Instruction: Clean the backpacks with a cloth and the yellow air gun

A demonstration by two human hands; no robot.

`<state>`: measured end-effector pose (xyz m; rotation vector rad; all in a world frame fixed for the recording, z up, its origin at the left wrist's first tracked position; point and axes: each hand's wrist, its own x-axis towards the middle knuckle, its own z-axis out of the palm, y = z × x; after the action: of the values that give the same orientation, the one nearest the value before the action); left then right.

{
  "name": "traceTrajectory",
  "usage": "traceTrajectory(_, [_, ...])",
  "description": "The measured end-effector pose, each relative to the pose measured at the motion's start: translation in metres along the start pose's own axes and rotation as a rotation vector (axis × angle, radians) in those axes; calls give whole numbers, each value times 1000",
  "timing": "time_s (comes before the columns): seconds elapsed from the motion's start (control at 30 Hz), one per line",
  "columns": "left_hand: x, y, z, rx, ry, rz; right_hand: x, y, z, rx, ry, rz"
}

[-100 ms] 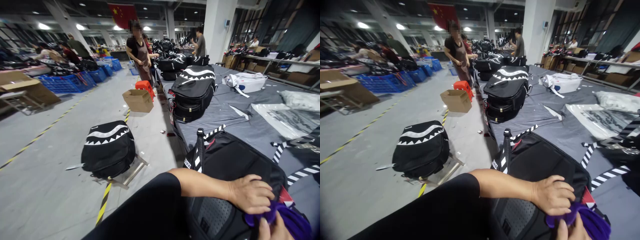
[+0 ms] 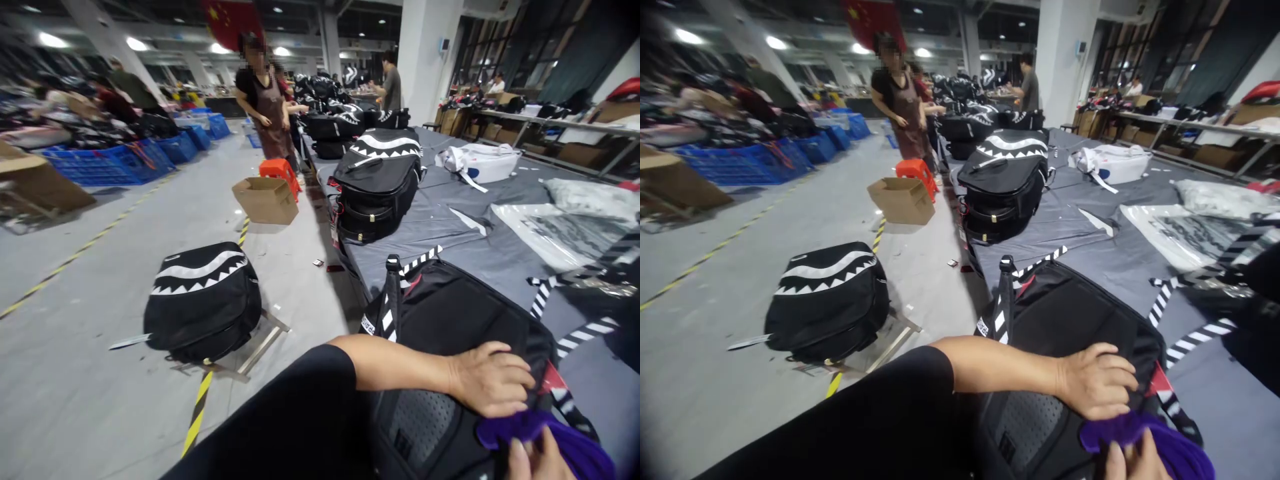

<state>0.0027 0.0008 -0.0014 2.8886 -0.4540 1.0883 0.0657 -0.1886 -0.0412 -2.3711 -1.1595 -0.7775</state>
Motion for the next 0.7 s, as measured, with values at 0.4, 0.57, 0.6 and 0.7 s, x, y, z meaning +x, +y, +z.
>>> traceTrajectory(0.4, [-1, 6, 7, -137, 39, -102, -1, -42, -38, 51, -114, 38])
traceTrajectory(0.57, [1, 7, 4, -174, 90, -124, -29, -39, -58, 40, -192, 61])
traceTrajectory(0.6, [1, 7, 3, -178, 117, -117, -35, -38, -60, 59, -200, 79])
traceTrajectory(0.7, [1, 8, 4, -173, 161, -104, -46, -37, -60, 108, -185, 151])
